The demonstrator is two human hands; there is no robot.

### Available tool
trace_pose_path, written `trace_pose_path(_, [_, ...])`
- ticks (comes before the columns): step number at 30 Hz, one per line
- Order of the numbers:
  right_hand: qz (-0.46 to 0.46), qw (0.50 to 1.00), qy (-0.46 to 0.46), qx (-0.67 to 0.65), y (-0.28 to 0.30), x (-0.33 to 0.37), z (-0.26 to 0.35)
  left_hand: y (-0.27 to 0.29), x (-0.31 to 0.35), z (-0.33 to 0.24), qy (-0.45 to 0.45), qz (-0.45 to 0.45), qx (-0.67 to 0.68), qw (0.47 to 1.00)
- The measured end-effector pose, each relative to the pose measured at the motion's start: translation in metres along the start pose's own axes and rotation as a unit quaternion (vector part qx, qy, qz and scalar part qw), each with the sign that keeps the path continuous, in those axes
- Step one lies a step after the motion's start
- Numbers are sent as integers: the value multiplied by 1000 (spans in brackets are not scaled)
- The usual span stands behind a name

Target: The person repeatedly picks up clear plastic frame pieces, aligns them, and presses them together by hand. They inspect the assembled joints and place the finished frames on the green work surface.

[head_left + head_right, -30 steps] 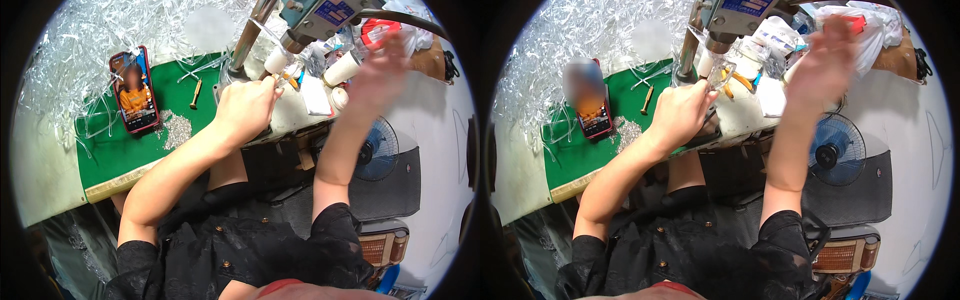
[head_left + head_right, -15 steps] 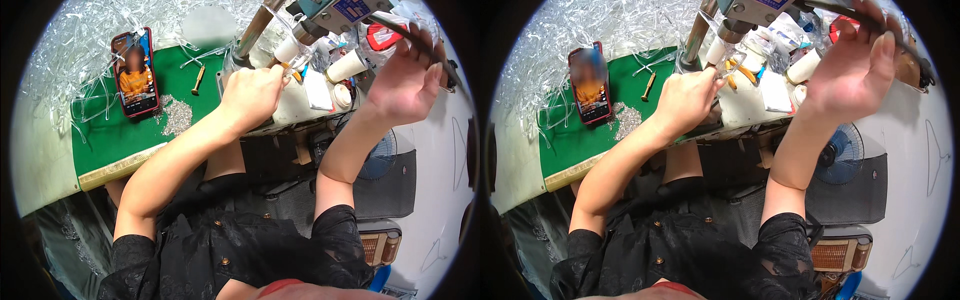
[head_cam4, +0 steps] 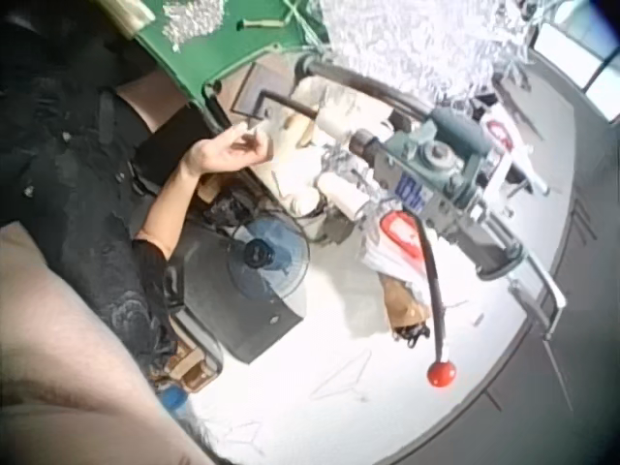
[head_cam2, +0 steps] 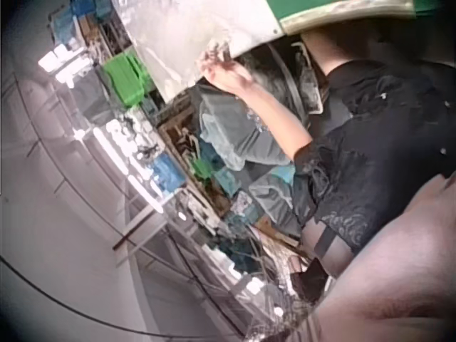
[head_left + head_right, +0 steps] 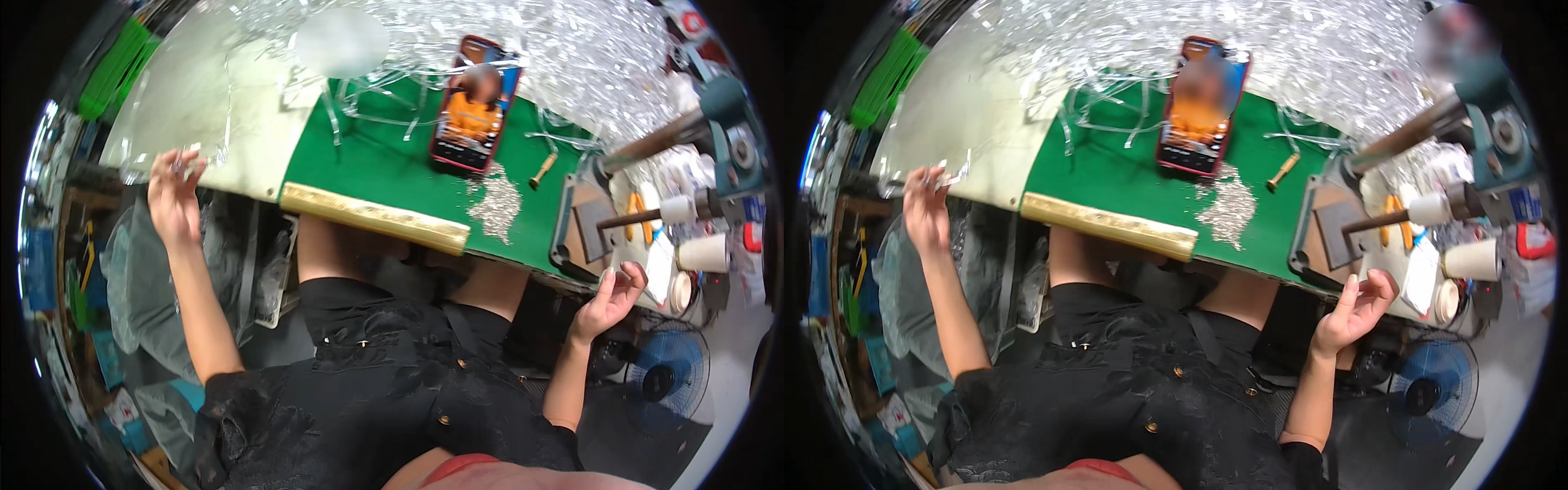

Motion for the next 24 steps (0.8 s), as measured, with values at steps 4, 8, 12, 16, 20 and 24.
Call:
trace_pose_path(4, [45,998,15,-37,-40,-9,22,108,-40,72,245,-73,-6,967])
trace_pose_path(8, [45,997,29,-50,-57,-10,35,86,-60,68,318,-55,-247,913])
trace_pose_path(12, [53,996,5,-69,-61,-8,33,-47,-81,36,89,38,-317,943])
trace_pose_path(16, [70,994,26,-74,-74,-12,51,-167,-132,3,-191,203,-348,895])
trace_pose_path(20, [87,994,15,-68,-79,-4,52,-188,-167,64,19,466,-390,794])
trace_pose_path(24, [80,996,6,-43,-69,3,44,-188,-146,65,70,344,-566,746])
Point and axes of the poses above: each hand's wrist, its own x-axis away from the middle knuckle, its own y-axis out of the back of the hand, z = x × y, the point moved 7 cm from there along -x, towards the middle knuckle, and after that the axes turned 9 degrees about y, right-handed, at the moved point
